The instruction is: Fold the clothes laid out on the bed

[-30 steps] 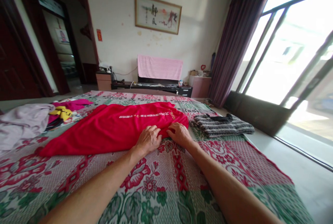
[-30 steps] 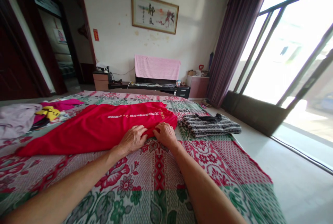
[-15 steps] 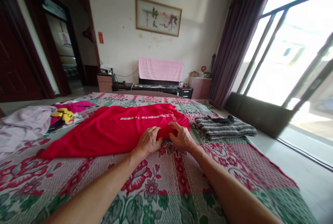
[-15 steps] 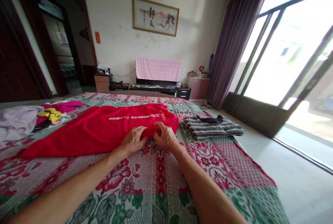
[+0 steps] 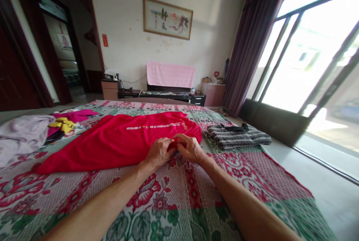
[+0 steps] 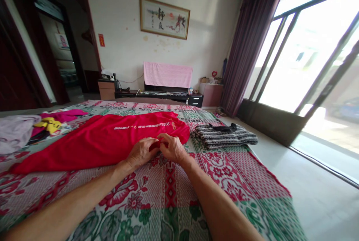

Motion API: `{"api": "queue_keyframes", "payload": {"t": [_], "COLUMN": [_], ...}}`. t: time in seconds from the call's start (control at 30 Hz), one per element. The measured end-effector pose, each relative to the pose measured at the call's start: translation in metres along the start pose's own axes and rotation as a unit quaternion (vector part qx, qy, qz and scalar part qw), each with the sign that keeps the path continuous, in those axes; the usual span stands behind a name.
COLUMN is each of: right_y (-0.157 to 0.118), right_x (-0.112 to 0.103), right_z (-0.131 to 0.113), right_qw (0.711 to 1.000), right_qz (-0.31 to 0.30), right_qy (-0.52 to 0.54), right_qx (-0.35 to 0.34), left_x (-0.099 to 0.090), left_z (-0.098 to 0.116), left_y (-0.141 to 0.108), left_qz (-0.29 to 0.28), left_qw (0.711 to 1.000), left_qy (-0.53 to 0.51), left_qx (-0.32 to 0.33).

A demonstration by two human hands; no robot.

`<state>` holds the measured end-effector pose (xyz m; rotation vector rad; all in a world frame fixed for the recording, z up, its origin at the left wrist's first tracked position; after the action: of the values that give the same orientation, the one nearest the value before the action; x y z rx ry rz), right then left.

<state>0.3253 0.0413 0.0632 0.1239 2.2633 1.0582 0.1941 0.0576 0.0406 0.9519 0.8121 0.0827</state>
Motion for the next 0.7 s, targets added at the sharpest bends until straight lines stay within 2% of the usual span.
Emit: {"api": "queue_keyframes", "payload": {"t": [0.1,0.17,0.27,0.33,0.4,0.47,0.57,0.7], "right_y": [0.001,0.004,0.012,0.017,0.02,0.021,0.019,0.013], "right_x": [-0.001,-0.009,-0.036,-0.057,-0.073,-0.08,-0.075,-0.06], "right_z": [-0.003,0.0,0.016,0.034,0.051,0.063,0.069,0.066], "right_qw": [1.0,0.998,0.983,0.965,0.951,0.948,0.952,0.947], "right_qz": [0.009,0.047,0.132,0.165,0.149,0.105,0.039,0.005], "right_qy": [-0.021,-0.044,-0.106,-0.167,-0.207,-0.217,-0.221,-0.27], "right_qx": [0.008,0.017,0.065,0.12,0.173,0.206,0.209,0.175], "left_x": [0.003,0.003,0.003,0.003,0.004,0.004,0.005,0.004], "left_z": [-0.002,-0.002,0.001,0.002,0.003,0.003,0.003,0.003], "left_y": [0.0,0.0,0.0,0.0,0.0,0.0,-0.001,-0.001], "left_qz": [-0.009,-0.004,0.011,0.017,0.018,0.017,0.018,0.031], "left_qw": [0.999,0.999,1.0,1.0,0.999,0.999,0.999,0.999], "left_qy": [0.003,0.001,0.01,0.02,0.028,0.032,0.036,0.032], "left_qx": [-0.035,-0.038,-0.015,-0.002,0.003,0.003,0.004,0.008]}}
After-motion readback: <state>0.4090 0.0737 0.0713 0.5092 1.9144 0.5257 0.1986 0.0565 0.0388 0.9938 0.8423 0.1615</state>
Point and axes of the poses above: each hand's wrist, its own y-axis towards the middle knuckle, its own x-axis out of the palm, z = x × y, the point moved 5 cm from there along y, towards the middle knuckle, and after that the axes turned 14 degrees about z, right-handed, at the moved point
